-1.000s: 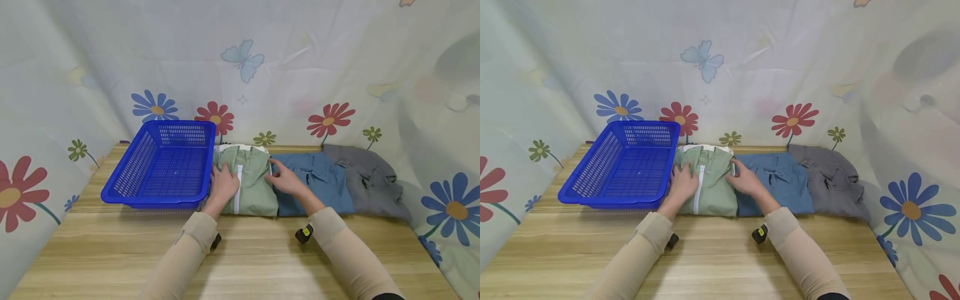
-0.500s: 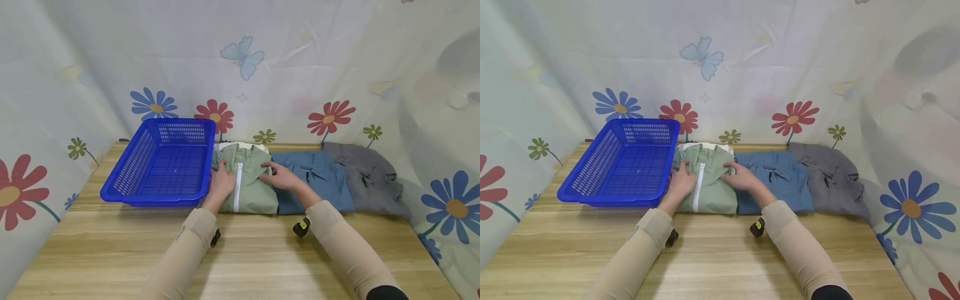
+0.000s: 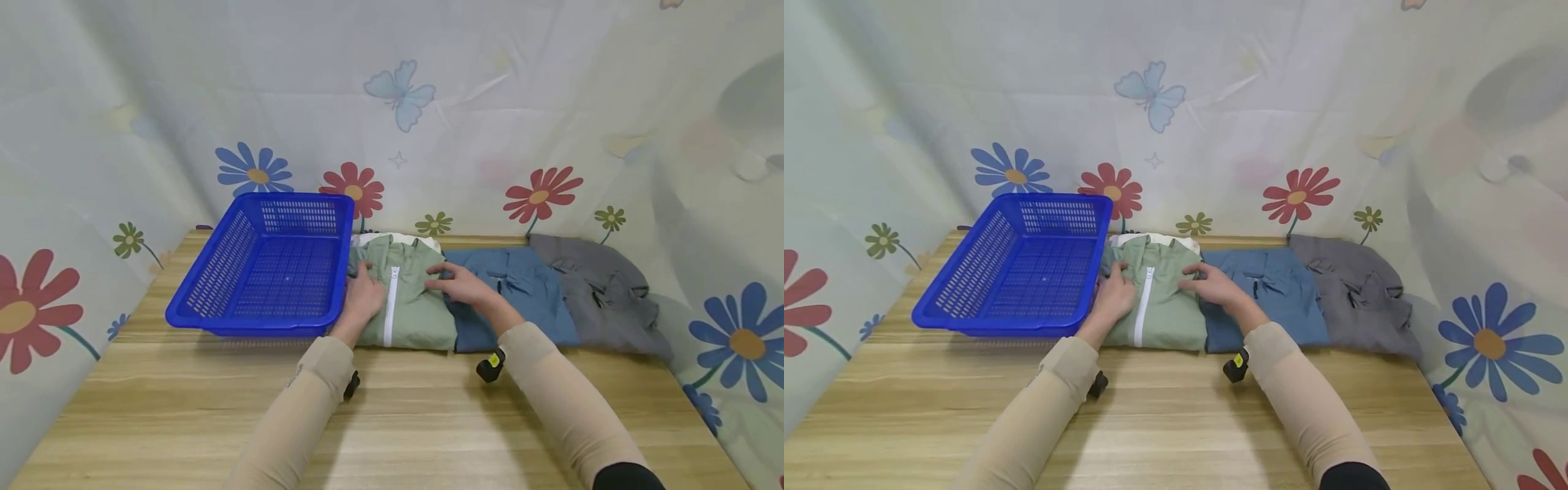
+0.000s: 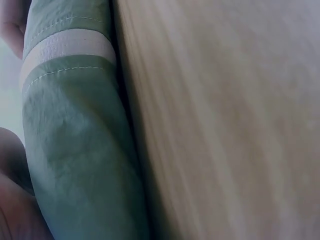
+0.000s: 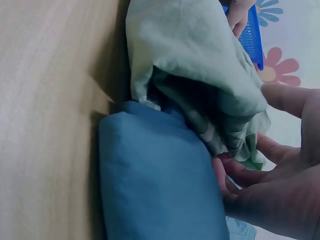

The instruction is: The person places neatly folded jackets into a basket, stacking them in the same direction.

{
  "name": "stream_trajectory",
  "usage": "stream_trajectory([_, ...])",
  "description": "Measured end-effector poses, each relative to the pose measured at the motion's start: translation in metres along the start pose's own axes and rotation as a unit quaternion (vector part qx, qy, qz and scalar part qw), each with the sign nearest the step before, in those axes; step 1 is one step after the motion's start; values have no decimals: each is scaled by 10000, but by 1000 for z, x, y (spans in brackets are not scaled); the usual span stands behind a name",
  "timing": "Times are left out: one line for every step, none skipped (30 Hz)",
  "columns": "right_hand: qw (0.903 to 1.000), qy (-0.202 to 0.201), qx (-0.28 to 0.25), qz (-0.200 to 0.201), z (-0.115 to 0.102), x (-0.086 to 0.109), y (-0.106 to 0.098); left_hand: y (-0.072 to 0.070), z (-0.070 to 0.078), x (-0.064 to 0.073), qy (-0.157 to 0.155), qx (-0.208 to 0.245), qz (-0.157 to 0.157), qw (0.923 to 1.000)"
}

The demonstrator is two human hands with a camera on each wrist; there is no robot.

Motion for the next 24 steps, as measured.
stream_trajectory([10000, 11, -81, 17, 1, -1, 0, 0, 0, 0, 22, 3, -4, 10000])
stream_trajectory([9999, 15, -160, 32, 3, -2, -1, 0, 1, 0, 50, -2, 1, 10000])
stream_trajectory([9997, 24, -233, 46, 4, -3, -1, -1, 1, -1, 86, 6, 21, 10000])
stream_trajectory([9995, 28, -299, 54, 5, -3, -2, -2, 2, -1, 115, 21, 28, 9999])
stream_trajectory([9993, 35, -368, 53, 6, -4, -2, -2, 2, -2, 141, 44, 23, 9999])
stream_trajectory([9991, 33, -417, 51, 6, -4, -3, -3, 3, -2, 168, 73, 25, 9998])
stream_trajectory([9989, 21, -465, 32, 6, -3, -3, -4, 3, -2, 194, 105, 29, 9998])
stream_trajectory([9987, 17, -513, 13, 7, -4, -3, -4, 3, -3, 214, 131, 24, 9997])
stream_trajectory([9985, -11, -551, -26, 7, -3, -4, -4, 3, -3, 218, 153, 13, 9996])
stream_trajectory([9983, -36, -573, -77, 7, -3, -4, -4, 3, -3, 192, 169, -11, 9997])
stream_trajectory([9981, -66, -598, -125, 7, -3, -4, -4, 3, -3, 174, 172, -31, 9997])
stream_trajectory([9980, -93, -600, -174, 8, -3, -4, -4, 2, -3, 151, 172, -42, 9997])
stream_trajectory([9978, -113, -613, -219, 8, -3, -4, -3, 2, -4, 114, 166, -65, 9998])
stream_trajectory([9976, -132, -625, -265, 9, -3, -5, -3, 1, -3, 75, 158, -94, 9998])
stream_trajectory([9973, -169, -624, -336, 10, -4, -5, -2, 1, -3, 36, 150, -115, 9998])
stream_trajectory([9972, -176, -626, -381, 11, -4, -5, -2, 1, -3, 6, 140, -140, 9998])
stream_trajectory([9969, -192, -639, -424, 11, -4, -5, -2, 0, -3, -12, 127, -162, 9998])
stream_trajectory([9965, -206, -652, -480, 11, -3, -4, -2, 0, -3, -35, 109, -178, 9998])
stream_trajectory([9960, -223, -683, -531, 11, -3, -4, -1, 0, -3, -58, 87, -206, 9997])
stream_trajectory([9956, -239, -699, -580, 11, -2, -4, 0, 0, -2, -83, 85, -230, 9997])
stream_trajectory([9952, -245, -718, -612, 11, -1, -3, 0, -1, -2, -108, 82, -246, 9996])
stream_trajectory([9950, -234, -752, -621, 11, 0, -3, 0, -1, -2, -136, 80, -263, 9995])
stream_trajectory([9946, -220, -790, -630, 11, 0, -2, 1, -1, -1, -160, 66, -276, 9995])
stream_trajectory([9944, -198, -825, -630, 12, 1, -2, 1, -1, -1, -183, 57, -289, 9994])
Point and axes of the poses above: each hand's wrist, its own x-axis away from the middle knuckle, its own y-axis out of the palm, z = x × y, the point moved 8 cm from there along -x, towards the middle knuckle, and after that the axes turned 1 degree about -y, right-handed, at the moved point
